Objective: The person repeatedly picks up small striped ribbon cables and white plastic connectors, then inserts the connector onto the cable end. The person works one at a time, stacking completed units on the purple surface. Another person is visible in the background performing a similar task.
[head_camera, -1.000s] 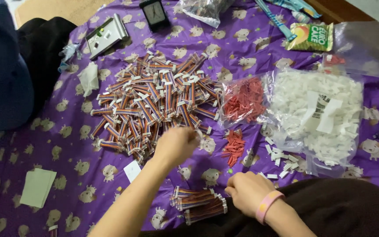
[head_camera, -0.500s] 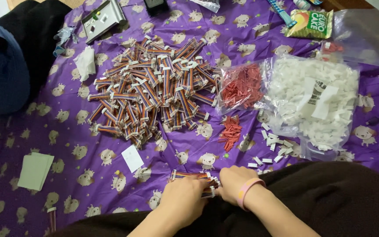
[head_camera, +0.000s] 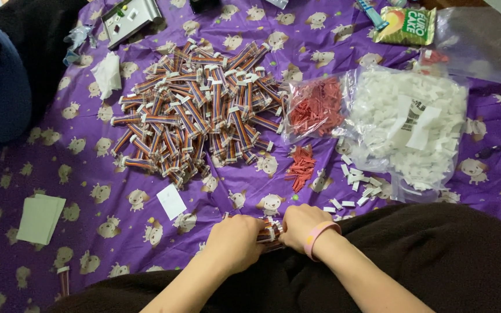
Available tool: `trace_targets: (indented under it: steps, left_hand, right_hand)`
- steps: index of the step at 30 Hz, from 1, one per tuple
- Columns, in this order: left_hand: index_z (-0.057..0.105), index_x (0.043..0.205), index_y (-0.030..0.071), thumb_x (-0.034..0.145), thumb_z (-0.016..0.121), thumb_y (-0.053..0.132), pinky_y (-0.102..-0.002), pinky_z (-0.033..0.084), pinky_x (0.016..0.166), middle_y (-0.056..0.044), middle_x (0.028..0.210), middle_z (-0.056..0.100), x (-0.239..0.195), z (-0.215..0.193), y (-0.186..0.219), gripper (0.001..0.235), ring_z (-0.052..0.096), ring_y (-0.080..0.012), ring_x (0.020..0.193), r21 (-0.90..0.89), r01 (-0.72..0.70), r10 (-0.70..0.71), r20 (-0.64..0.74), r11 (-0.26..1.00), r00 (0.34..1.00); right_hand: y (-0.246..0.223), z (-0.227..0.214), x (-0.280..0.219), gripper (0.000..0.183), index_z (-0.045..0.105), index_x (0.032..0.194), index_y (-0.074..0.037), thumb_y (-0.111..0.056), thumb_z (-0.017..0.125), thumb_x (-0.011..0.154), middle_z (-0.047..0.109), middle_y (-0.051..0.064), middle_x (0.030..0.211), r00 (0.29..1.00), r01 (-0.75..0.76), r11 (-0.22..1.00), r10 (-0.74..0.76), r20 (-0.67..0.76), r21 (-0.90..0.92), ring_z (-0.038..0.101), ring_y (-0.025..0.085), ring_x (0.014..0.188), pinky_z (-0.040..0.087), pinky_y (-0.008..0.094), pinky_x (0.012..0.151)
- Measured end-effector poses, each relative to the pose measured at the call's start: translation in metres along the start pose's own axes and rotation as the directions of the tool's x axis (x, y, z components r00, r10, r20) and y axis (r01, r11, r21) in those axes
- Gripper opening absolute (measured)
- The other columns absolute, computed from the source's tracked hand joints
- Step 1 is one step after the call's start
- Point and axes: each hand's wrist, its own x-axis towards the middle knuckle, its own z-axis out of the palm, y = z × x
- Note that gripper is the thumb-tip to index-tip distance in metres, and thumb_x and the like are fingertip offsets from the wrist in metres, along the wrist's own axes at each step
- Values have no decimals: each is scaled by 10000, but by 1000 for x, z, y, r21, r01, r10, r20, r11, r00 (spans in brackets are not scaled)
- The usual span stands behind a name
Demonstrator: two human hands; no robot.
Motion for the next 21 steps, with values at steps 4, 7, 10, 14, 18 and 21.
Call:
trace_targets:
  steps: [4, 7, 10, 14, 18, 21]
  left_hand:
    - [625, 971, 190, 764, 583, 301, -475, 490, 711, -86, 971, 647, -1, -2, -1, 239, 613, -347, 878, -35, -18, 18, 2, 999, 1000]
    - [616, 935, 197, 773, 632, 373, -474, 482, 715, -85, 948, 644, -1, -5, -1, 240, 613, -351, 859, -71, -36, 36, 0, 997, 999]
    - [651, 872, 219, 716, 609, 323, -445, 452, 697, -95, 866, 678, -4, -21, -6, 193, 603, -363, 860, -219, -42, 41, -11, 975, 999]
    - [683, 871, 119, 746, 631, 245, -317, 454, 669, -45, 749, 668, -25, -63, -10, 185, 586, -169, 708, -558, 16, 59, 117, 830, 991]
    - [719, 854, 89, 699, 706, 159, -270, 487, 647, -40, 704, 674, -19, -68, -26, 171, 598, -147, 668, -793, -15, 122, 75, 610, 990]
    - [721, 860, 61, 720, 717, 146, -263, 484, 643, -51, 712, 689, -19, -70, -29, 164, 602, -147, 666, -816, 1, 101, 72, 578, 992]
  right_hand:
    - [-2, -13, -12, 144, 731, 791, -264, -284, 613, 711, 683, 39, 883, 1000, 6, 998, -7, 25, 59, 628, 279, 857, 491, 373, 780]
    - [0, -15, -13, 142, 702, 698, -225, -355, 651, 674, 665, 31, 770, 1000, -5, 990, 5, -1, 143, 628, 249, 766, 481, 358, 696]
    - [8, -13, -3, 188, 710, 726, -245, -382, 645, 614, 683, 34, 746, 998, 34, 982, -23, -58, 187, 634, 252, 772, 461, 339, 707]
    - [22, -9, 4, 139, 611, 810, -43, -70, 698, 705, 650, 97, 634, 971, 185, 455, -223, -90, 871, 619, 176, 577, 494, 277, 540]
    - [24, -19, -13, 296, 629, 1022, 46, -58, 705, 755, 694, 160, 771, 942, 130, 119, -325, -85, 984, 705, 239, 726, 594, 342, 672]
    - [22, -19, -15, 255, 624, 1003, 63, -32, 676, 772, 697, 174, 786, 930, 154, 63, -348, -123, 986, 710, 262, 737, 597, 370, 686]
